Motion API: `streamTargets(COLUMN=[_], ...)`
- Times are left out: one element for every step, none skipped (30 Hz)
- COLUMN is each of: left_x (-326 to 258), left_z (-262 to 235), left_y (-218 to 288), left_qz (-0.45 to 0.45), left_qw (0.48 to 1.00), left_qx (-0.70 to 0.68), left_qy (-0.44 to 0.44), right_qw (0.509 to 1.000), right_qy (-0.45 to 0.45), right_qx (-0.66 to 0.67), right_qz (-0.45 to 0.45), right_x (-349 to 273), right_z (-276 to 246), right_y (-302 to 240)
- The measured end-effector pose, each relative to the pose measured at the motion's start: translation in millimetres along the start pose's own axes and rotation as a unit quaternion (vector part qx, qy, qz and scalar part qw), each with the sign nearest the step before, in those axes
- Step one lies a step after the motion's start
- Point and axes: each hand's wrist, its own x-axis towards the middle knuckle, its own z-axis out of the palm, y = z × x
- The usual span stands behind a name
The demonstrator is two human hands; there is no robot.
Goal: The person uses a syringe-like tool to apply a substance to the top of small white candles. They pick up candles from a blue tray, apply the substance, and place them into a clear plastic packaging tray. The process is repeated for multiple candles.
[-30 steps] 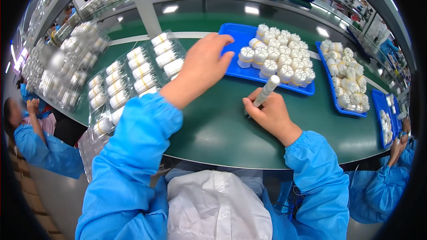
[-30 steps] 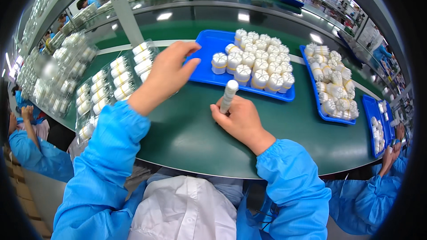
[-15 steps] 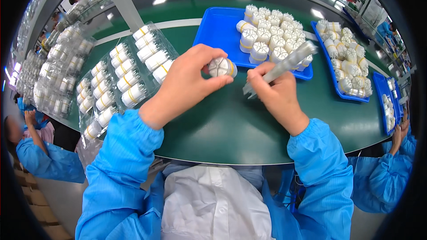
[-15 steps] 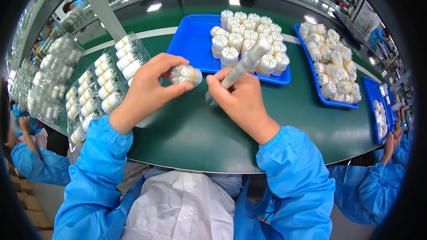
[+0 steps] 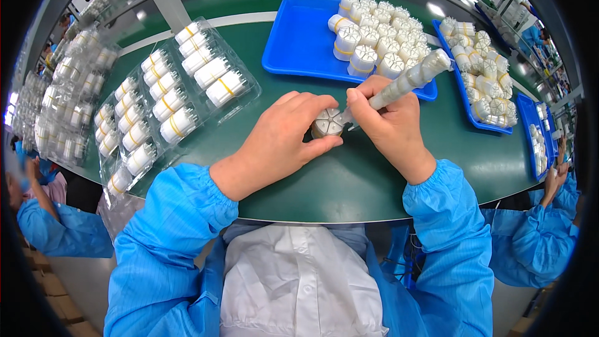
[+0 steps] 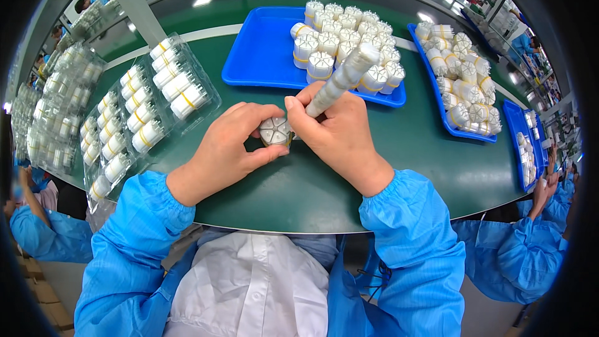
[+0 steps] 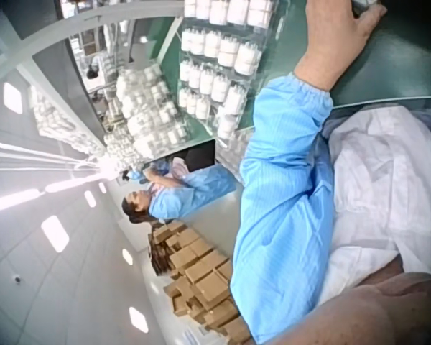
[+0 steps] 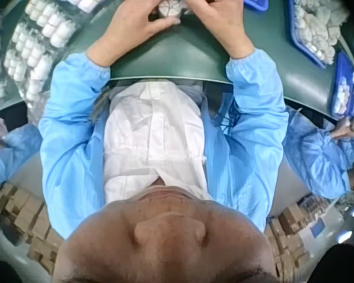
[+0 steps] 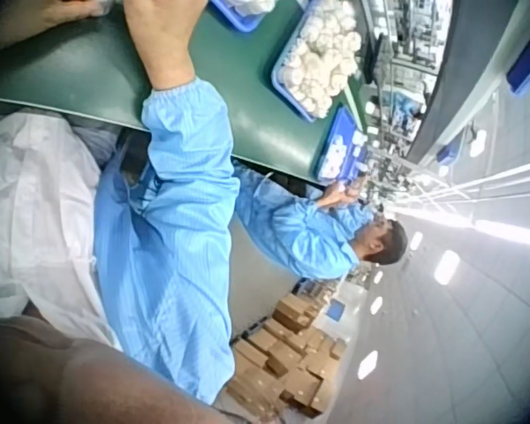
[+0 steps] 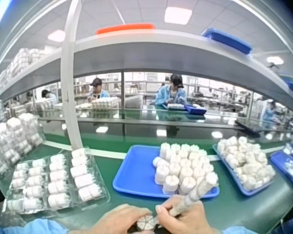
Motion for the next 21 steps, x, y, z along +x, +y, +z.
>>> streamTargets(left_x=[-0.2,0.2,0.8,1.2,1.3,1.8,1.6,2.1,1.5,1.7,0.6,-0.2,-0.7,-1.9,-3.2,-4.1,-4.2,-4.2,-3.9,-3.9,-4.0], left_z=[0.8,0.5,-0.1,0.1,1.0,2.8,3.8,3.6,4.0,4.1,4.6,4.9,4.6,4.7,4.5,4.7,5.6,7.1,8.0,8.7,9.2], left_y=[-0.7,-0.2,1.0,1.7,2.9,4.3,5.0,5.2,5.0,4.8,4.0,3.3,3.0,2.9,2.8,2.8,2.3,1.4,1.0,0.8,0.7], left_qz=[0.002,-0.003,-0.008,-0.013,-0.021,-0.028,-0.036,-0.05,-0.064,-0.079,-0.062,-0.045,-0.027,-0.034,-0.04,-0.047,-0.046,-0.046,-0.046,-0.04,-0.034], left_qw=[1.0,1.0,1.0,1.0,1.0,0.999,0.999,0.998,0.997,0.996,0.998,0.999,0.999,0.999,0.998,0.997,0.997,0.996,0.996,0.996,0.996], left_qx=[-0.003,-0.004,-0.005,-0.006,-0.012,-0.018,-0.023,-0.025,-0.026,-0.028,-0.017,-0.006,0.005,-0.012,-0.029,-0.046,-0.056,-0.067,-0.077,-0.073,-0.07], left_qy=[0.003,0.0,-0.003,-0.006,0.007,0.021,0.034,0.024,0.015,0.006,0.013,0.021,0.029,0.03,0.031,0.032,0.029,0.026,0.023,0.027,0.032], right_qw=[1.0,1.0,1.0,1.0,1.0,0.999,0.999,1.0,0.999,0.998,0.998,0.997,0.996,0.996,0.995,0.995,0.996,0.996,0.997,0.997,0.997], right_qy=[-0.002,-0.002,-0.003,-0.003,-0.012,-0.02,-0.028,-0.023,-0.018,-0.014,0.003,0.02,0.037,0.031,0.026,0.02,0.013,0.006,-0.001,-0.007,-0.013], right_qx=[-0.015,-0.016,-0.017,-0.019,-0.026,-0.033,-0.04,-0.015,0.01,0.036,0.043,0.049,0.056,0.063,0.07,0.076,0.072,0.068,0.064,0.055,0.046], right_qz=[0.001,0.001,0.002,0.002,0.0,-0.003,-0.005,0.012,0.03,0.047,0.05,0.054,0.057,0.058,0.059,0.06,0.057,0.054,0.05,0.054,0.057], right_x=[-0.2,-0.6,-1.2,-1.9,-1.3,0.0,0.4,0.1,-1.2,-1.3,-1.0,0.2,1.4,1.9,2.5,2.4,2.6,2.9,3.2,3.1,3.1], right_z=[0.1,1.2,2.8,3.6,3.8,3.7,3.6,3.3,3.6,2.9,1.4,-1.2,-2.6,-2.6,-2.5,-2.5,-1.7,-0.3,0.5,0.7,0.9], right_y=[-0.7,-0.7,-0.8,-0.6,-0.6,-0.2,0.2,0.9,3.1,3.6,1.8,-1.2,-2.9,-1.5,0.2,1.5,2.2,2.5,2.7,3.1,3.3])
